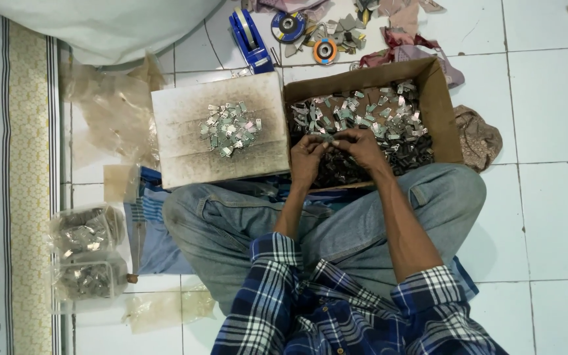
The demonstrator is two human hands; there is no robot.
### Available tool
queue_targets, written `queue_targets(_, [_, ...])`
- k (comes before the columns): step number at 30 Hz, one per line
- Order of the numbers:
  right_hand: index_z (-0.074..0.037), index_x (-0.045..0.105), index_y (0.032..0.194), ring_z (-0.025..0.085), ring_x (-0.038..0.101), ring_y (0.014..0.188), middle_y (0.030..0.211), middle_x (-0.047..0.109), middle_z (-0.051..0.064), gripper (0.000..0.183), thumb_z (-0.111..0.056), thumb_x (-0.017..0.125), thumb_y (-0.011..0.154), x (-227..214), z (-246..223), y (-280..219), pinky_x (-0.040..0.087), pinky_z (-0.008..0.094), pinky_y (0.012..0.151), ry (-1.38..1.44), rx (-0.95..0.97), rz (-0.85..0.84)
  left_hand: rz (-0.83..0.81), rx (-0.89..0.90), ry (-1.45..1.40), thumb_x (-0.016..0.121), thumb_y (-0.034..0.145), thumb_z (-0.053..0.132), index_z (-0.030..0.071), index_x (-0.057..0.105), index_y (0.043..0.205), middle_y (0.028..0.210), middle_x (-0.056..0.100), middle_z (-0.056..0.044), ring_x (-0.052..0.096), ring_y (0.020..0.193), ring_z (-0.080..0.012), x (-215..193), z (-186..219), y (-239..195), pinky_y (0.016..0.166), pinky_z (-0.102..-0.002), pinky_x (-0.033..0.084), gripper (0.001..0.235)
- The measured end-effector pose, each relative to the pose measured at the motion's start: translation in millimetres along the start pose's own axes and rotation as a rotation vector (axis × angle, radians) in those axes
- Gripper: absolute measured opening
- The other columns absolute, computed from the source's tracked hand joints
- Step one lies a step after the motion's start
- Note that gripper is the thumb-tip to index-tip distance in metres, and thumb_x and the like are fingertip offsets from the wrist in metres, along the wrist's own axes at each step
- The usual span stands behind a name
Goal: Sorting and arranging small metal components from a cardboard box onto a white board while sitting on the floor.
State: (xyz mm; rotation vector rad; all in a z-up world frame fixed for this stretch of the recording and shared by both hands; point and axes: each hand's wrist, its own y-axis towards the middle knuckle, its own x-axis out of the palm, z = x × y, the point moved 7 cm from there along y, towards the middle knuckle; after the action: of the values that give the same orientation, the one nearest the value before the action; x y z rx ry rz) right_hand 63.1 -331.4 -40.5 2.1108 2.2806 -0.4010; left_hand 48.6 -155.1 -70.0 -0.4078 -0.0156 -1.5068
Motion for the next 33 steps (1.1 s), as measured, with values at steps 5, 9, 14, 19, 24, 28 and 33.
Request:
queue_targets(5, [-0.009, 0.080, 0.104, 0.019, 0.068, 0.094, 0.088, 0.076, 0.011, 0.019, -0.011, 0.084, 0.085, 4, -1, 0, 0.040, 0.045, 0.110, -0.026, -0.040, -0.005, 0.031, 0.037, 0.131, 0.076, 0.092, 0.011, 0.003, 0.073, 0.109, 0.095, 0.076, -0.016, 0.074, 0.096, -0.0246, -3, -1, -4, 0.080, -0.039, 0.059, 0.019])
queue_targets(9, [-0.011, 0.080, 0.101, 0.021, 0.069, 0.104, 0.093, 0.077, 0.010, 0.012, -0.014, 0.083, 0.089, 8, 1, 3, 0.018, 0.048, 0.125, -0.041, -0.060, -0.020, 0.049, 0.022, 0.205, 0.078, 0.092, 0.019, 0.007, 0.077, 0.107, 0.094, 0.076, -0.013, 0.070, 0.095, -0.0200, -5, 4, -5, 0.083, -0.041, 0.056, 0.020])
queue_targets(14, [-0.010, 0.080, 0.106, 0.021, 0.070, 0.100, 0.096, 0.077, 0.012, 0.018, -0.012, 0.082, 0.088, 5, -24, -4, 0.042, 0.045, 0.107, -0.043, -0.039, -0.024, 0.060, -0.051, 0.246, 0.080, 0.089, 0.029, 0.011, 0.078, 0.107, 0.096, 0.076, -0.011, 0.071, 0.099, -0.0231, 3, 28, -14, 0.091, -0.044, 0.051, 0.025])
queue_targets(19, [-0.010, 0.079, 0.108, 0.018, 0.069, 0.092, 0.094, 0.077, 0.012, 0.021, -0.009, 0.081, 0.087, 7, -11, -2, 0.053, 0.039, 0.091, -0.016, -0.039, -0.028, 0.053, -0.076, 0.262, 0.079, 0.090, 0.029, 0.016, 0.079, 0.104, 0.092, 0.078, -0.006, 0.071, 0.095, -0.0209, 1, 12, -8, 0.090, -0.040, 0.050, 0.019])
queue_targets(24, [-0.009, 0.078, 0.107, 0.016, 0.068, 0.087, 0.090, 0.075, 0.010, 0.024, -0.012, 0.086, 0.084, 7, -4, 0, 0.054, 0.036, 0.083, -0.037, -0.068, -0.024, 0.066, -0.083, 0.269, 0.079, 0.090, 0.030, 0.018, 0.079, 0.102, 0.092, 0.077, -0.002, 0.070, 0.093, -0.0170, -3, -3, -2, 0.090, -0.038, 0.050, 0.017])
queue_targets(28, [-0.010, 0.078, 0.105, 0.016, 0.067, 0.085, 0.087, 0.075, 0.010, 0.022, -0.012, 0.084, 0.085, 7, -8, -2, 0.054, 0.035, 0.080, -0.038, -0.050, -0.023, 0.058, -0.069, 0.217, 0.080, 0.090, 0.026, 0.016, 0.078, 0.105, 0.096, 0.077, -0.005, 0.068, 0.095, -0.0169, -2, -3, -2, 0.091, -0.038, 0.050, 0.019])
queue_targets(33, [-0.009, 0.078, 0.104, 0.016, 0.069, 0.082, 0.084, 0.074, 0.011, 0.020, -0.010, 0.083, 0.085, 9, -15, -3, 0.054, 0.033, 0.079, -0.053, -0.076, -0.022, 0.055, -0.054, 0.125, 0.079, 0.089, 0.017, 0.010, 0.077, 0.105, 0.093, 0.076, -0.008, 0.070, 0.090, -0.0170, -6, -14, 2, 0.086, -0.036, 0.054, 0.017])
